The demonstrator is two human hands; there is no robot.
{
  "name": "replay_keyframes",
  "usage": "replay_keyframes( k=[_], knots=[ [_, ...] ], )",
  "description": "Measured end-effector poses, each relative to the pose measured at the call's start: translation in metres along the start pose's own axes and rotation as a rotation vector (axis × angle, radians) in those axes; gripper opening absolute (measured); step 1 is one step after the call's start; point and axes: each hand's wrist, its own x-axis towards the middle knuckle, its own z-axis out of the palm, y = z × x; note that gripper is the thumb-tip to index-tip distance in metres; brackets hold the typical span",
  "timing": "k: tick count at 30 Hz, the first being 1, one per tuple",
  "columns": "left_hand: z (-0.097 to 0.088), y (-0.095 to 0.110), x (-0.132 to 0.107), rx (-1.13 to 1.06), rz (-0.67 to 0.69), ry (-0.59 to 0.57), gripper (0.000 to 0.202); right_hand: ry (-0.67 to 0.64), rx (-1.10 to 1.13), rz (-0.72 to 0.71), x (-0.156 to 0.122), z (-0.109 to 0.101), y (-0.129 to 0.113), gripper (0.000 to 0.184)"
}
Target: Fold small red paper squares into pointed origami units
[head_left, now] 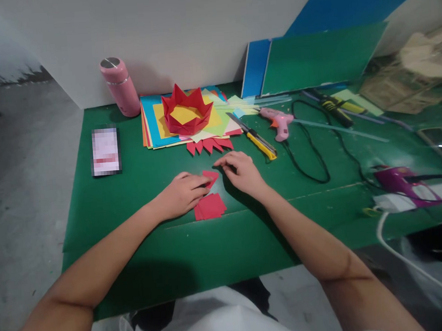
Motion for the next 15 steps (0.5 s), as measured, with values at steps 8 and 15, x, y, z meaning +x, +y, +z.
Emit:
replay_keyframes(
  k=[8, 15],
  knots=[
    [0.0039, 0.0000, -0.0004, 0.062, 0.012, -0.027, 0.033, -0.049, -0.036, -0.068, -0.0015, -0.0045, -0.0020, 0.021],
    [0.0058, 0.0025, 0.0006, 0.058, -0.027, -0.034, 0.036, -0.068, 0.146, -0.010, -0.0014, -0.0006, -0.0045, 0.009]
  ],
)
